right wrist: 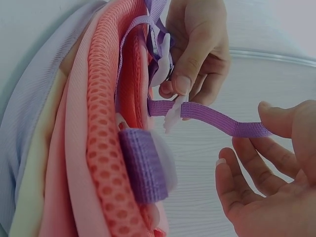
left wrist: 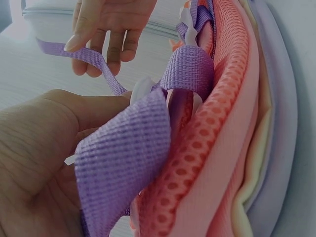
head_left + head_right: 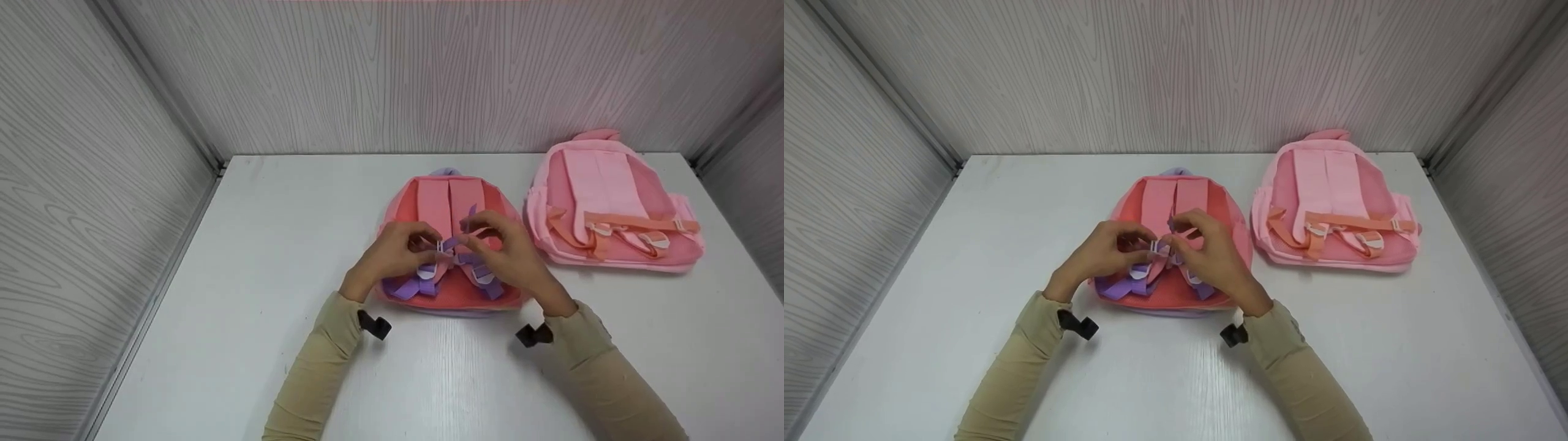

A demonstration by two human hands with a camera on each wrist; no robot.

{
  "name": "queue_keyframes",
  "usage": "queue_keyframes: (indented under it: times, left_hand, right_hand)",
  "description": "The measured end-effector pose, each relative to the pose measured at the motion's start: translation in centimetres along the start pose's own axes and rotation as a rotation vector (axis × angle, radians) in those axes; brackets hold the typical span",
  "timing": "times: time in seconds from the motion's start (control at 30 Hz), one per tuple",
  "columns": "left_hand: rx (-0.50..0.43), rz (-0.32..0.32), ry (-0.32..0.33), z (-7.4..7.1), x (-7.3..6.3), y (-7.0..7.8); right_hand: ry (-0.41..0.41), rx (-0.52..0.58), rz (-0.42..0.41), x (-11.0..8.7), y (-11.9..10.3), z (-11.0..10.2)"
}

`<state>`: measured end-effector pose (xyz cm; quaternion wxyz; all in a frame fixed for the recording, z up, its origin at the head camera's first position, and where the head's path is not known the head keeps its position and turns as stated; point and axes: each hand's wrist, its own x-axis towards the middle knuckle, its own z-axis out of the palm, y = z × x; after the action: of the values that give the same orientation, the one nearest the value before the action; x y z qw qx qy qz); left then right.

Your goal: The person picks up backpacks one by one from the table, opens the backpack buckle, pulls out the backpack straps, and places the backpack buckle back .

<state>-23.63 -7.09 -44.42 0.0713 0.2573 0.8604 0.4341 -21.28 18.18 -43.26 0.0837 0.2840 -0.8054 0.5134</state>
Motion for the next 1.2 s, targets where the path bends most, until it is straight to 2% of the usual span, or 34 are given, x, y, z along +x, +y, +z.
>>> queue_keyframes:
  times: [0.23, 0.67, 1.2]
  left_hand:
    - [-0.003, 0.001, 0.000, 0.0, 0.0, 0.1]
    - [-0.008, -0.007, -0.006, 0.1, 0.0, 0.1]
    - [-0.010, 0.000, 0.001, 0.1, 0.0, 0.0]
  right_hand:
    - [0.019, 0.043, 0.003, -0.2, -0.1, -0.4]
    - [0.076, 0.117, 0.080, -0.6, -0.2, -1.3]
    - [0.124, 0.178, 0.063, -0.8, -0.1, -2.8]
